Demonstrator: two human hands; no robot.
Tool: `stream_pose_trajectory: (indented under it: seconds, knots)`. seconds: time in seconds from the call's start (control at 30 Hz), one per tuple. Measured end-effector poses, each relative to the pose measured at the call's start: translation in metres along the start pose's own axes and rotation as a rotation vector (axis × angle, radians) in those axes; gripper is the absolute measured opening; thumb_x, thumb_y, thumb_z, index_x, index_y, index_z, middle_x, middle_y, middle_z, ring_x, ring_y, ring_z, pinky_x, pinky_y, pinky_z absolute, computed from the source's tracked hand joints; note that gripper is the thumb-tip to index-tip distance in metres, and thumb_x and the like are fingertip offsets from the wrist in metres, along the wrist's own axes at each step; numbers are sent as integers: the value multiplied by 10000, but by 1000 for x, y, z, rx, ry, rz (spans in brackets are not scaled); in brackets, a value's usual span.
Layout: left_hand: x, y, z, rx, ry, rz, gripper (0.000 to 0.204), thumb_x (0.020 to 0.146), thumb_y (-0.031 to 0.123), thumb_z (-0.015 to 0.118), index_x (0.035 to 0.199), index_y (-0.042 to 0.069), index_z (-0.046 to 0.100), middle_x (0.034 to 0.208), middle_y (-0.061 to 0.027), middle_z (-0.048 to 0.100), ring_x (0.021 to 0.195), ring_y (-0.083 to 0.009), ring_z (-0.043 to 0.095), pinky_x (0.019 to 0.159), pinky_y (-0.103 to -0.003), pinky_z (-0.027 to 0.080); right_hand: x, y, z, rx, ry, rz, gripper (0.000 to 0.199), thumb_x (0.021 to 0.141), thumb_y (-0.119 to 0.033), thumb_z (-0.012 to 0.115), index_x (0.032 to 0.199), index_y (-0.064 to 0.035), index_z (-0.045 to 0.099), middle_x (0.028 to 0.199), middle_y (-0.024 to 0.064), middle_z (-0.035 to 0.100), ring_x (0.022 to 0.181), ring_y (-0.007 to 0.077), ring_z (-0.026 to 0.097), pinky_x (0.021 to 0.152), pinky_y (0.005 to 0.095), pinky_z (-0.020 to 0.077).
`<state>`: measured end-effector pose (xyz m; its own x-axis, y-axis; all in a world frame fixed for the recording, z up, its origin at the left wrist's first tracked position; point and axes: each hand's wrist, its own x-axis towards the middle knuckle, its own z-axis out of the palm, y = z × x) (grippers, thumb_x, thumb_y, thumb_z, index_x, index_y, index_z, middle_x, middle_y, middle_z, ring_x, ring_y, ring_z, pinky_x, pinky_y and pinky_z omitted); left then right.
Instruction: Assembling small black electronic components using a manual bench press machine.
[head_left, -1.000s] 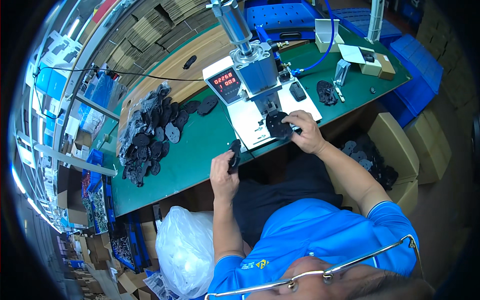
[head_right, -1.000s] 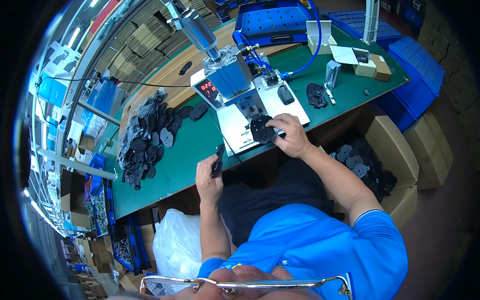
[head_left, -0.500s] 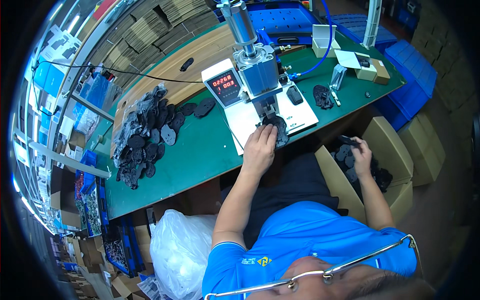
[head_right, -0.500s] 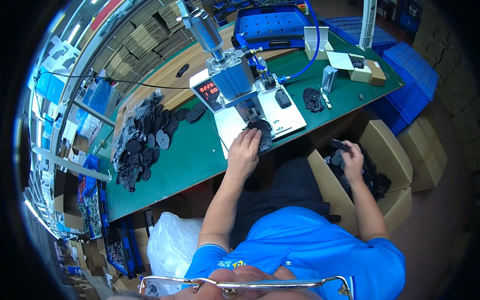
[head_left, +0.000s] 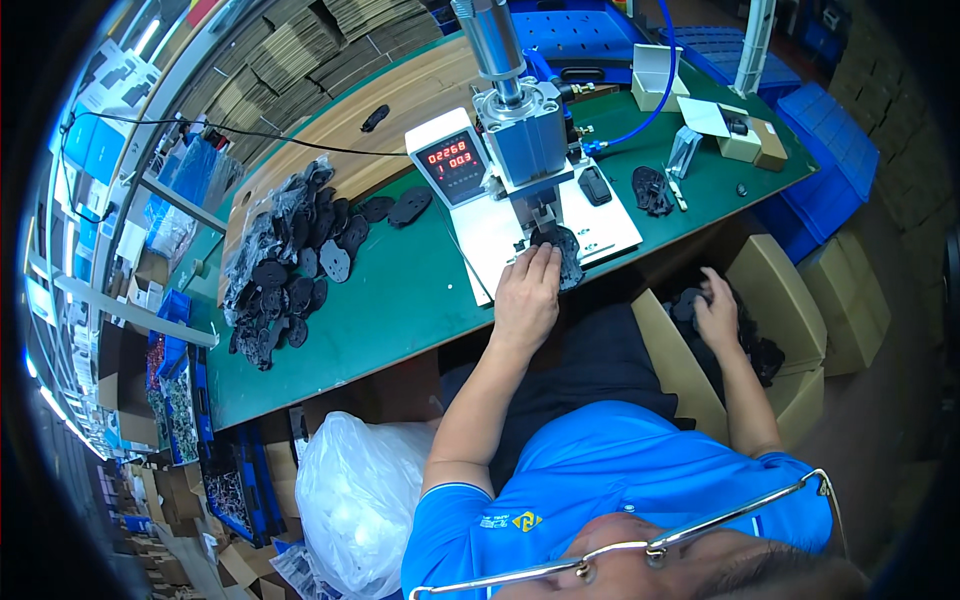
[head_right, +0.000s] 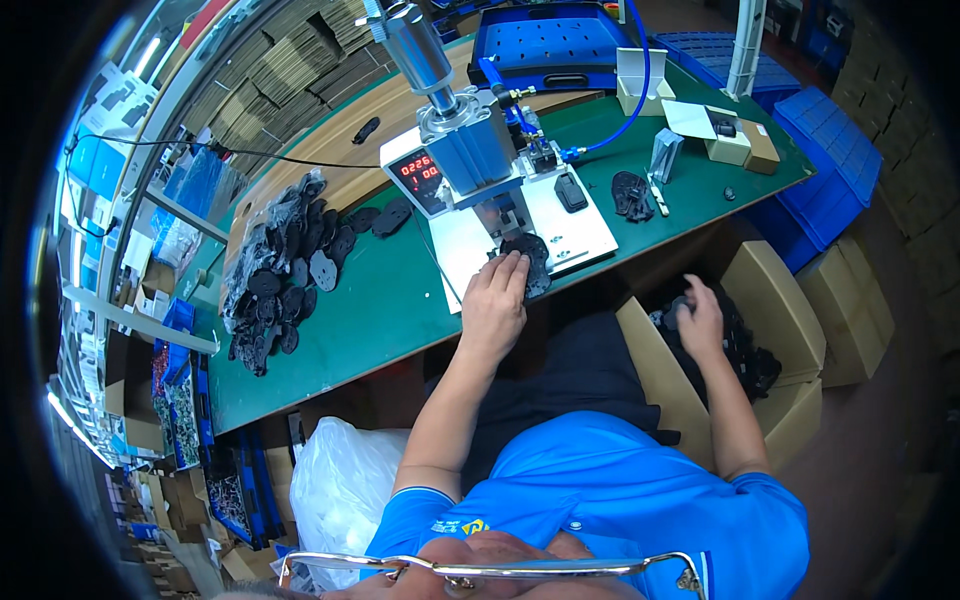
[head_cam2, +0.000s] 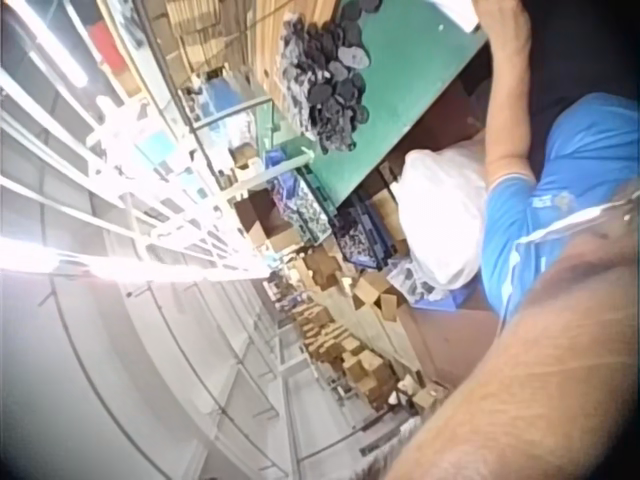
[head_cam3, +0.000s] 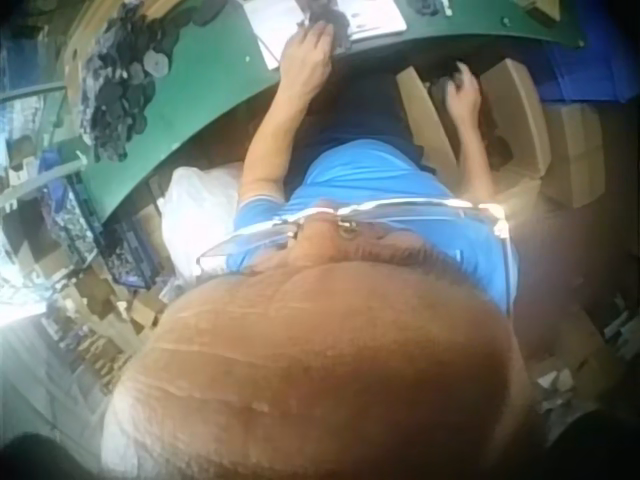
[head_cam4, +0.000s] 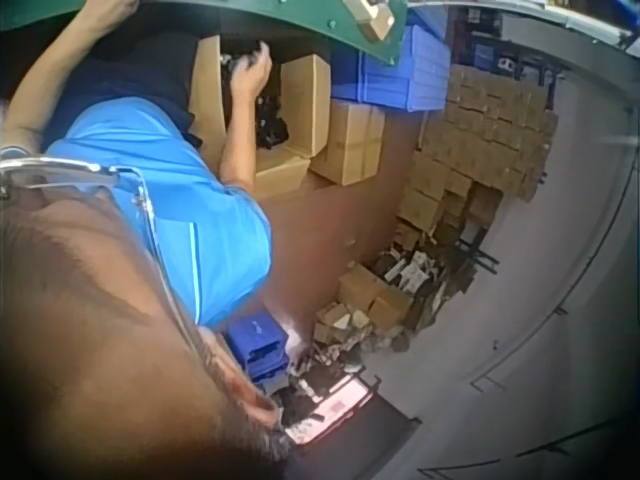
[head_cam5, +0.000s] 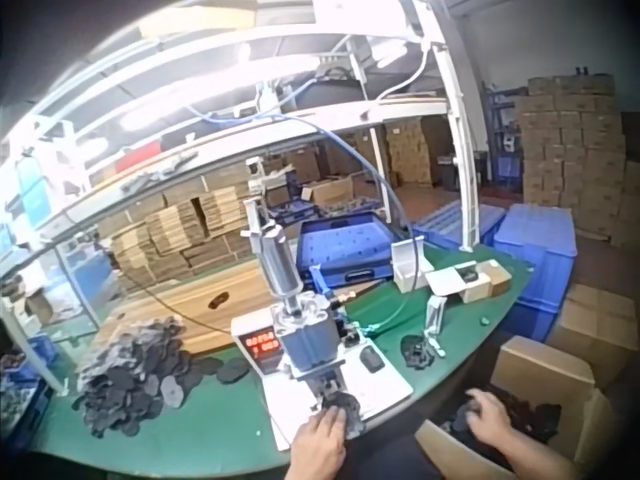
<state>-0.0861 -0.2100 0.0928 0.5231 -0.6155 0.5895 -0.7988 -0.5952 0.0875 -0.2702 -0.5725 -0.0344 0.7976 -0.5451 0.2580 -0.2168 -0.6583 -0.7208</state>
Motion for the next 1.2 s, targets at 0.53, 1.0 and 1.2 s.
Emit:
stream_pose_trajectory:
  seconds: [0.53, 1.0, 1.2]
  knots:
    - [-3, -1, -7, -47, -52, -48, 608, 876, -15, 739, 1483, 2, 710, 1503, -182, 731, 1393, -401, 691, 1149, -515, 574, 74, -199, 94, 172, -145, -862, 561, 781, -97, 827, 1341, -93, 798, 1279, 170, 718, 1199, 391, 695, 1068, 506, 531]
    - [0, -231, -35, 135, 58, -645, 714, 1038, 380, 817, 1622, 22, 614, 1580, -233, 679, 1484, -440, 595, 1261, -545, 478, 69, -207, 101, 247, -41, -830, 434, 799, -189, 854, 1220, -88, 826, 1185, 137, 723, 1126, 363, 706, 1012, 483, 517]
    - [39, -261, -20, 234, -151, -966, 885, 1052, 607, 757, 1687, 31, 540, 1674, -207, 595, 1551, -455, 524, 1268, -600, 459, 69, -202, 102, 227, -16, -823, 428, 800, -203, 861, 1211, -88, 829, 1185, 138, 723, 1113, 364, 705, 1007, 481, 518]
